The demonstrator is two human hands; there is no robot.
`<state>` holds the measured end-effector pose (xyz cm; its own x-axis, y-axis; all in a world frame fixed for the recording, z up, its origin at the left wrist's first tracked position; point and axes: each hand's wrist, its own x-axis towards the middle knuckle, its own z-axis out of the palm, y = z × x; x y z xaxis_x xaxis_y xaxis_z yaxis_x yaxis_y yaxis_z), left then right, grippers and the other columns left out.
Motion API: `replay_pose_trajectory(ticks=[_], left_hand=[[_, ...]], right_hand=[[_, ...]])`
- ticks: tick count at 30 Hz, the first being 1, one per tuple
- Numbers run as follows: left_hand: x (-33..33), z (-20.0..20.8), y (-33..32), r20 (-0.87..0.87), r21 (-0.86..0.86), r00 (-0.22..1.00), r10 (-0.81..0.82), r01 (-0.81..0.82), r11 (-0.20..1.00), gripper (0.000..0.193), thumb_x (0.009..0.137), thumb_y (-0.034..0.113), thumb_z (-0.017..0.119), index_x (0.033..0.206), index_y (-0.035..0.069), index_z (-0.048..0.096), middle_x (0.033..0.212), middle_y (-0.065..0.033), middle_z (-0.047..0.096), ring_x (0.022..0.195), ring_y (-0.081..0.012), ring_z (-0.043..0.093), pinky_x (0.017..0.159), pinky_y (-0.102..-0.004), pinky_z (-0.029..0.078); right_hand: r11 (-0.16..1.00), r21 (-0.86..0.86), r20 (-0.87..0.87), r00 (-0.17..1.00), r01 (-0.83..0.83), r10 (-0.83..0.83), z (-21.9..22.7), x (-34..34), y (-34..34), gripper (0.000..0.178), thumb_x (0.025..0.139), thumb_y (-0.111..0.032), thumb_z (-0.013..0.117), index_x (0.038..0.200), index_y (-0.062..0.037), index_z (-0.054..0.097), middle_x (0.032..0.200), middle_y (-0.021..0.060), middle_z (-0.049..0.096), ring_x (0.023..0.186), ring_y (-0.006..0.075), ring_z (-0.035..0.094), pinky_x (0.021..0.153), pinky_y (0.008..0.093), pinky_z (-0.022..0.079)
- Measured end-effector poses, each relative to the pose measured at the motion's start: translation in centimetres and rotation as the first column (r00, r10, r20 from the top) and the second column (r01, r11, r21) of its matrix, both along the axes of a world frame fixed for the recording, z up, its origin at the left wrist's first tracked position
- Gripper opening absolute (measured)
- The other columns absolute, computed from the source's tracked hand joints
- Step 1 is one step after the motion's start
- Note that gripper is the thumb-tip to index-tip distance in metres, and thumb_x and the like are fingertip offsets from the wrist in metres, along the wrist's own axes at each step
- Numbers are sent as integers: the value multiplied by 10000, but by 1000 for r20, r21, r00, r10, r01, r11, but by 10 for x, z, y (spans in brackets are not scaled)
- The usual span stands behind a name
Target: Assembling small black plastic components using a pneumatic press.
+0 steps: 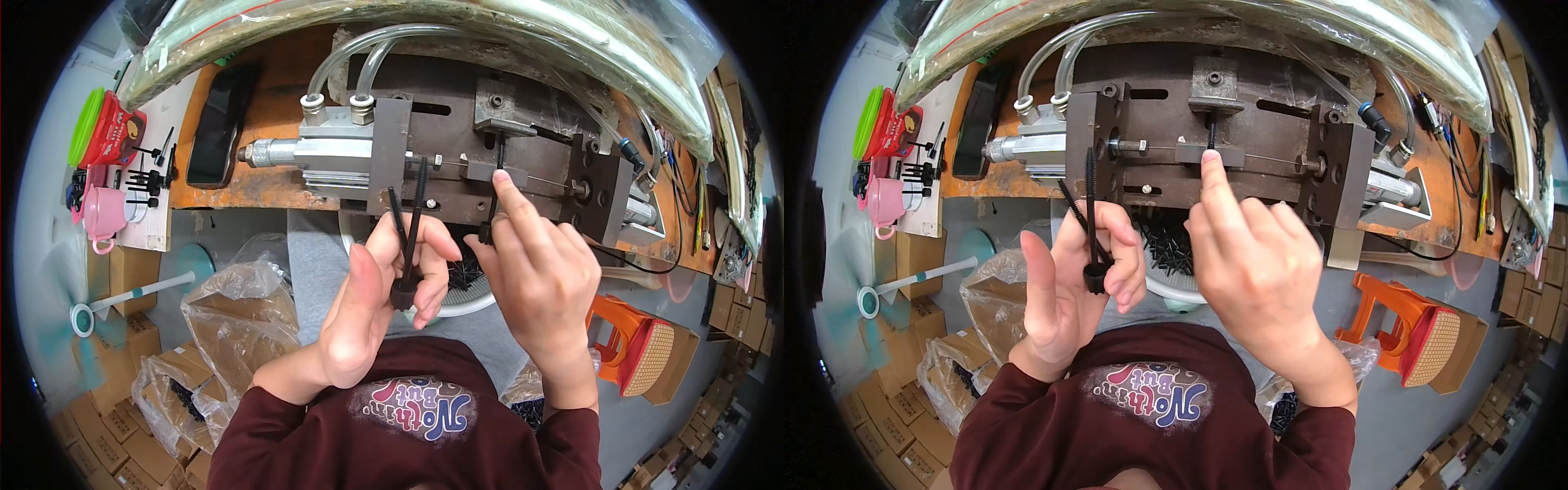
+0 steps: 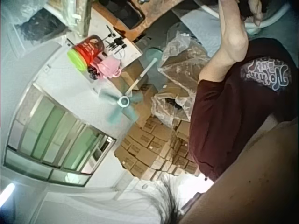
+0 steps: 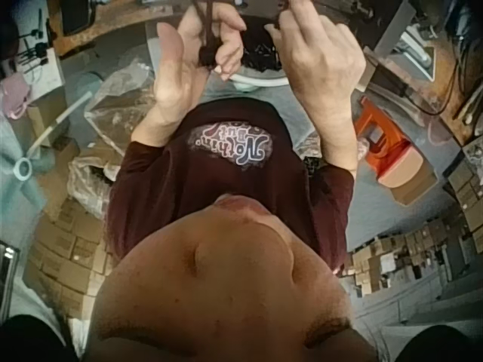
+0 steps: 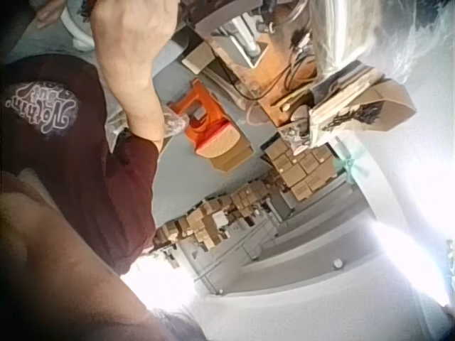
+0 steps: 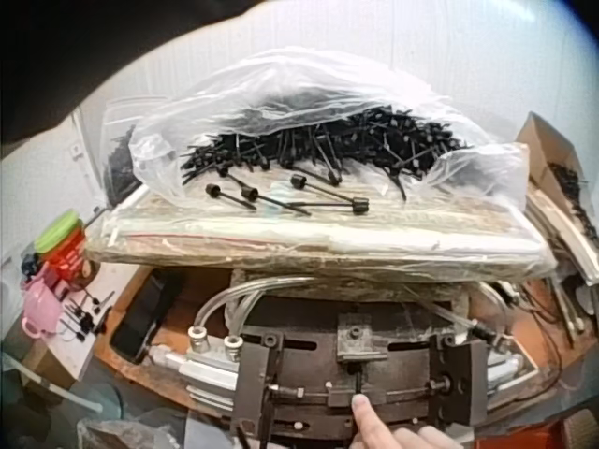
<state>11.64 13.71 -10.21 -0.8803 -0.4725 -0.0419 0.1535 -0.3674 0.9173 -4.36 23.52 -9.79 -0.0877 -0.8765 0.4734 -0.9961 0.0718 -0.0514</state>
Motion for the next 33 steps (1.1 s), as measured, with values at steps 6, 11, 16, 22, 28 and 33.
replay_pose_trajectory(ticks=[6,11,16,22,28,33], left_hand=[[0,6,1,139,-93,990,-24,37,995,951,923,785,58,1309,-10,410,853,2,445,814,-121,435,800,-292,381],[0,1,6,33,-96,985,-171,174,980,772,1018,632,202,1449,2,317,1203,-120,507,1124,-184,498,989,-336,387],[-7,3,11,61,-139,991,-117,125,982,644,1054,469,369,1487,0,283,1241,-116,470,1152,-187,458,993,-331,375],[-1,-7,9,133,-331,991,23,23,943,744,937,279,606,1526,7,242,1175,-59,463,856,-115,401,788,-253,375],[4,-5,6,123,-302,992,-36,72,950,827,843,37,669,1537,7,221,1191,-70,462,879,-113,409,798,-254,380],[6,-9,3,-14,-265,999,-50,44,963,778,902,13,599,1559,1,181,1208,-124,450,895,-159,507,828,-294,465]], right_hand=[[979,-167,366,914,-120,175,14,16,14,358,655,-178,818,949,-17,693,1025,127,683,655,176,591,549,263,473],[950,-206,328,898,-234,292,7,18,19,383,581,-77,784,940,18,692,1023,115,673,661,186,591,523,276,481],[965,-205,414,879,-164,238,7,17,24,397,540,-5,793,916,49,678,1152,212,644,860,296,672,687,339,570],[977,-180,360,916,-116,175,2,-8,20,289,603,72,752,866,61,630,1223,238,632,1078,390,656,866,421,563],[993,-27,163,980,-114,117,-8,-14,12,146,709,-16,675,841,19,624,1217,144,669,920,242,688,699,324,551],[999,35,135,990,-41,36,0,-10,8,107,720,-49,654,816,-14,621,1240,121,671,670,149,639,574,286,501]])
